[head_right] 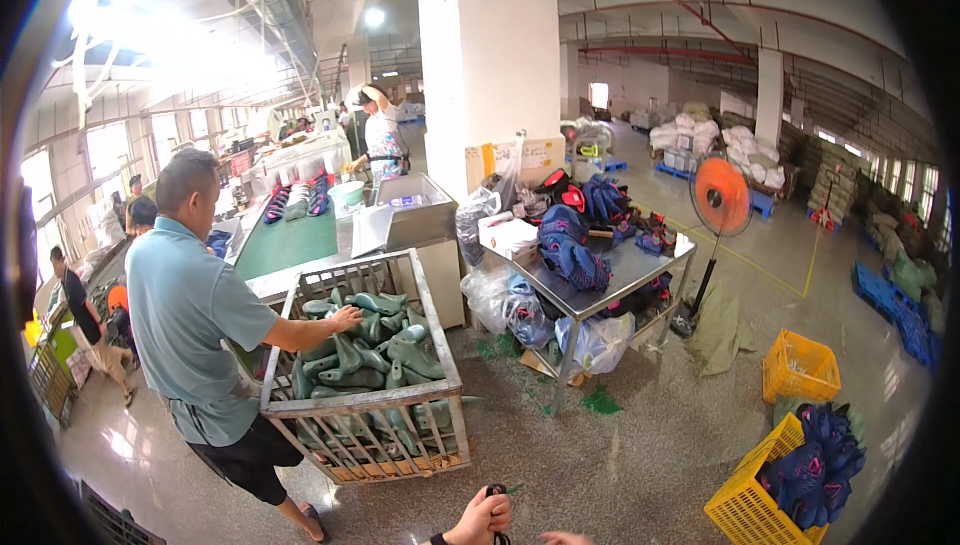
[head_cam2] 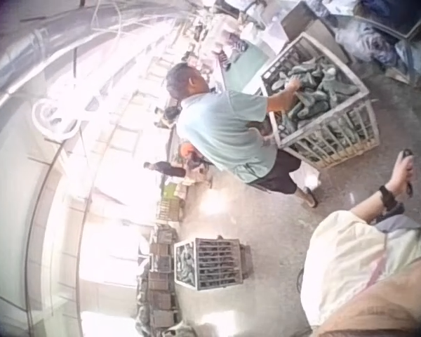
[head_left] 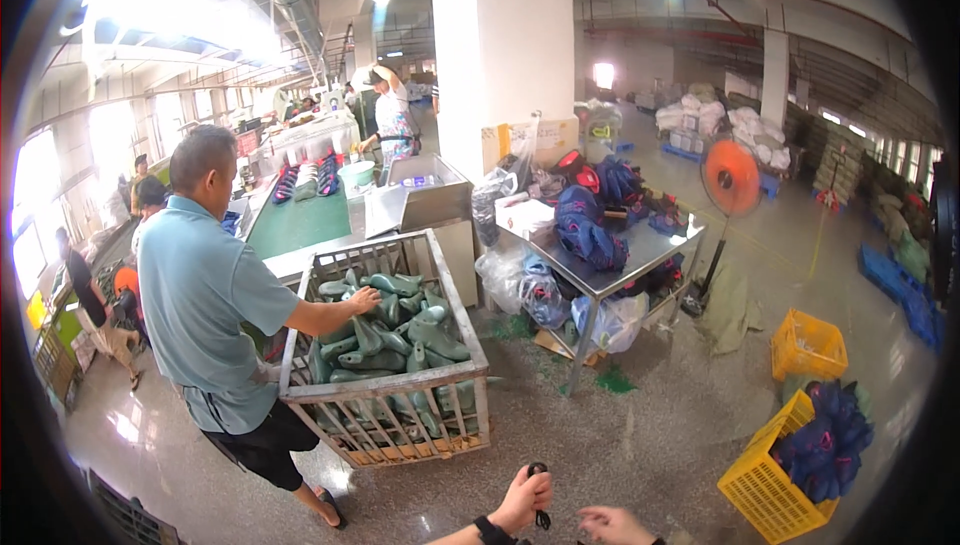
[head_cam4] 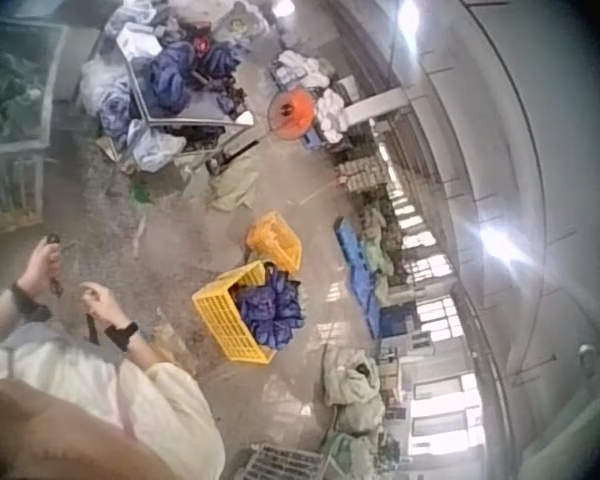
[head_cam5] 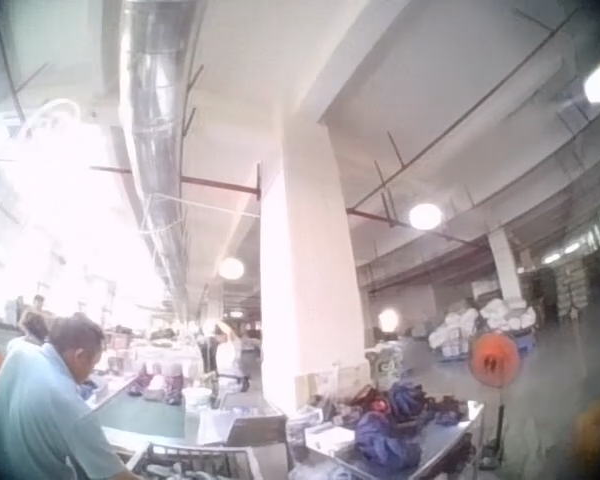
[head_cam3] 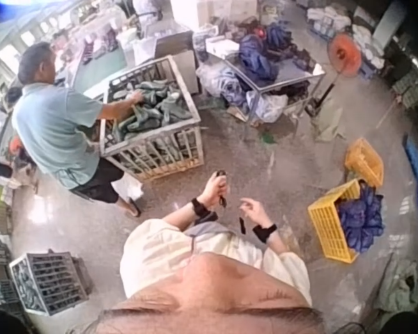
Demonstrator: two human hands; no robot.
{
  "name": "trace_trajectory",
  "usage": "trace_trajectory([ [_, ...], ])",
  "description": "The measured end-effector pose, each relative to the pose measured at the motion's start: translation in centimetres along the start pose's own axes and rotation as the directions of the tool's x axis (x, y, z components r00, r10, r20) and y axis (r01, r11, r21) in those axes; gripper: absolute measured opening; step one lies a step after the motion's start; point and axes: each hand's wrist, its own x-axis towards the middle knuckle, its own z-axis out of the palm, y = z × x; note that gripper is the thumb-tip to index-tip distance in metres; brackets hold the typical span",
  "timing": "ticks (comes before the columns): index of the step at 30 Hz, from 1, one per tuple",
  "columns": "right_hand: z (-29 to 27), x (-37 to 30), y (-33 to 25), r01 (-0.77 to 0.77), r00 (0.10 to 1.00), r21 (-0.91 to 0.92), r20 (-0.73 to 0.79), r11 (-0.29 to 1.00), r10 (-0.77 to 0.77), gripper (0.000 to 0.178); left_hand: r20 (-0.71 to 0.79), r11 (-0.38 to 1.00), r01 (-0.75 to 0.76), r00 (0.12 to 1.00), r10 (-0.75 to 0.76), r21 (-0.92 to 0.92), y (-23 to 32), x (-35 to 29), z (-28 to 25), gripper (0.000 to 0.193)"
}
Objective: The recorder moves finished shoe uppers from a table to a yellow basket, then moves shoe lasts (molds) between bins and workstations in a shoe factory.
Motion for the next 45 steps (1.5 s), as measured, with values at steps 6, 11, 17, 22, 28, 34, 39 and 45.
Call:
trace_trajectory([
  [6, -14.7, 8.8, 3.1, -0.200, 0.968, 0.172, -0.118, 0.965, 0.222, 0.031, -0.049, 0.848, -0.051, 0.995, 0.091, 0.528, 6.7, 15.3, 2.5, 0.013],
  [11, -27.7, 21.1, 8.7, -0.298, 0.884, 0.234, -0.298, 0.925, 0.360, 0.021, -0.073, 0.714, -0.105, 0.974, 0.215, 0.693, 12.5, 29.3, 5.5, 0.022],
  [17, -39.5, 39.1, 3.7, -0.073, 0.896, 0.024, -0.438, 0.997, 0.076, 0.038, 0.027, 0.380, -0.230, 0.882, 0.470, 0.896, 19.2, 44.6, 10.3, 0.025],
  [22, -45.8, 52.0, -3.6, -0.086, 0.907, -0.200, -0.421, 0.976, -0.006, 0.078, 0.152, 0.111, -0.280, 0.765, 0.626, 0.954, 27.1, 54.8, 10.0, 0.044],
  [28, -46.4, 65.5, -10.8, -0.168, 0.932, 0.643, -0.143, 0.747, 0.333, 0.101, 0.268, -0.040, -0.341, 0.653, 0.708, 0.939, 40.7, 71.5, 7.6, 0.048],
  [34, -43.8, 74.4, -11.4, 0.047, 0.948, 0.975, -0.112, 0.217, 0.297, 0.060, 0.513, -0.233, -0.460, 0.713, 0.478, 0.857, 53.3, 89.7, 15.6, 0.075],
  [39, -39.7, 77.9, -12.4, 0.046, 0.930, 0.998, -0.031, -0.032, 0.366, 0.076, 0.737, -0.428, -0.641, 0.669, 0.094, 0.637, 60.0, 101.8, 20.7, 0.077],
  [45, -38.7, 78.6, -14.6, 0.076, 0.831, 0.996, -0.084, 0.037, 0.550, 0.064, 0.313, -0.640, -0.590, 0.806, -0.502, 0.492, 59.2, 110.6, 22.8, 0.088],
])
